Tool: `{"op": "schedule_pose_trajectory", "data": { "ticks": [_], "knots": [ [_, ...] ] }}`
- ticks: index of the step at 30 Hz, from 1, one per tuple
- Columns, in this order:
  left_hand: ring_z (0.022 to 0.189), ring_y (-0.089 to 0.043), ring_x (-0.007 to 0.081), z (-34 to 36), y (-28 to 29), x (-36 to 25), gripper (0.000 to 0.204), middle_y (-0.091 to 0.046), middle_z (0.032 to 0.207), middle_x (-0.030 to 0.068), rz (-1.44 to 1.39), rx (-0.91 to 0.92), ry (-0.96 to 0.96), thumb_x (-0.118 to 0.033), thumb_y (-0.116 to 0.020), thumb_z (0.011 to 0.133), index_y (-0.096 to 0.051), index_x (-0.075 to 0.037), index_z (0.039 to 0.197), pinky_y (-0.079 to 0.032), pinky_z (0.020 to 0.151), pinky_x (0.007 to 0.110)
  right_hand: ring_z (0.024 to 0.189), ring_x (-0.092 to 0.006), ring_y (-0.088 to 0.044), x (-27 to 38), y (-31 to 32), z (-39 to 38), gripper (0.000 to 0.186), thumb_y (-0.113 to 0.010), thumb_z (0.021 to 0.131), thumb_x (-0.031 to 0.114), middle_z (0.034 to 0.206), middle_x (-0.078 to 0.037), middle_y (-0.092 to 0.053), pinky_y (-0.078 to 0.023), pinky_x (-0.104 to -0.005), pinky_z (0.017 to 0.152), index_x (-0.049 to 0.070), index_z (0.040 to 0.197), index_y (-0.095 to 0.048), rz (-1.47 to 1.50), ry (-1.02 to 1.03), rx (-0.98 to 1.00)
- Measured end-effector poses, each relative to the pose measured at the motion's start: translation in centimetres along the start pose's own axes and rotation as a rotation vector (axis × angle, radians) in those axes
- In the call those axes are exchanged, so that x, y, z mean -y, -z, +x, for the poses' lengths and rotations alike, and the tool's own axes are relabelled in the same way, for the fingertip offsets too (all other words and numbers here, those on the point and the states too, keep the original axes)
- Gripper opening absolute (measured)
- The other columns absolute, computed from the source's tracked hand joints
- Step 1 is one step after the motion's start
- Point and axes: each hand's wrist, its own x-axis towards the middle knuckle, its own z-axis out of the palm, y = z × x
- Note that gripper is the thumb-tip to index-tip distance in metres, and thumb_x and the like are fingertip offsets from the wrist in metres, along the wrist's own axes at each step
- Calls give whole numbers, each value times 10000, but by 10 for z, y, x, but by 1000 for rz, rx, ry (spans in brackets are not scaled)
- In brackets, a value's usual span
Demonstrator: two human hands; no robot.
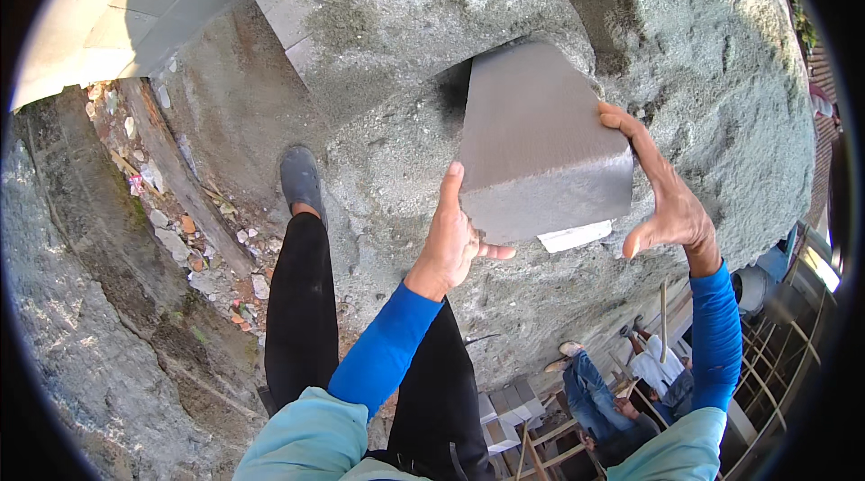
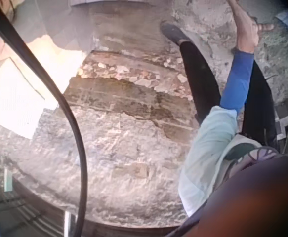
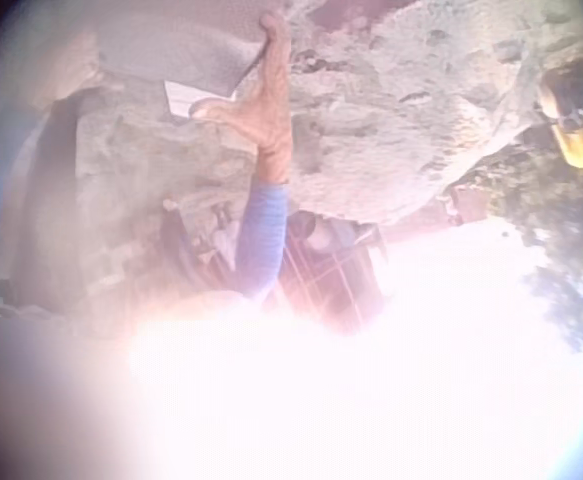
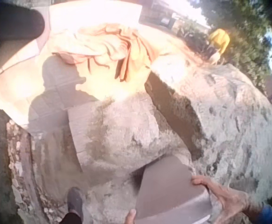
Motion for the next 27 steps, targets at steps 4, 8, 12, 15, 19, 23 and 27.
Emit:
{"op": "schedule_pose_trajectory", "data": {
  "ticks": [4, 8, 12, 15, 19, 23, 27],
  "knots": [
    [1267, -545, 388, 46, -45, -41, 772, -512, 1437, 206, -56, 86, 217, -620, -596, 911, -442, -121, 1480, -470, 956, 641, 1298, -356, -557, -9, 24, 19, 701, -620, 949, 611, 1316, -271, -595, -459, -451, 1077, -14, 1264, -646, 16, -307, -522],
    [1231, -574, 359, 70, -55, -31, 686, -579, 1351, 174, -185, 215, 5, -485, -700, 881, -506, -95, 1411, -480, 979, 583, 1027, -274, -643, -16, 0, 47, 629, -668, 878, 548, 1083, -221, -661, -501, -376, 892, -14, 1161, -663, -163, -588, -772],
    [1218, -587, 351, 70, -41, -3, 639, -607, 1323, 142, -250, 152, 32, -441, -696, 887, -525, -83, 1387, -477, 1001, 562, 1010, -407, -657, -25, 25, 33, 757, -705, 804, 445, 1176, -301, -622, -502, -432, 890, -93, 1313, -550, 526, -924, -485],
    [1196, -606, 340, 52, -23, -6, 582, -628, 1300, 127, -338, 162, 122, -409, -676, 915, -537, -82, 1375, -493, 993, 541, 1122, -422, -611, 5, -6, 16, 744, -696, 796, 422, 1245, -311, -598, -475, -427, 946, -95, 1314, -560, 649, -887, -452],
    [1188, -622, 305, -35, 28, 12, 523, -646, 1290, 111, -284, 8, 95, -384, -642, 951, -562, -79, 1368, -511, 998, 501, 1280, -420, -528, 59, -83, -39, 1039, -717, 772, 408, 1427, -358, -480, -431, -432, 1059, -149, 1531, -278, 795, -829, -575],
    [1194, -619, 270, -136, 32, 41, 482, -643, 1299, 91, -77, -271, 85, -351, -595, 985, -555, -76, 1379, -493, 1021, 447, 1349, -425, -481, 65, -147, -116, 991, -728, 780, 323, 1459, -366, -457, -350, -434, 1143, -99, 1555, -277, 1090, -838, -523],
    [1193, -611, 257, -130, 61, 98, 481, -635, 1296, 67, 50, -313, 35, -381, -607, 977, -568, -66, 1339, -487, 1019, 436, 1352, -405, -486, -11, -192, -144, 1084, -780, 723, 307, 1463, -362, -448, -373, -424, 1137, -124, 1552, -230, 996, -885, -337]
  ]
}}
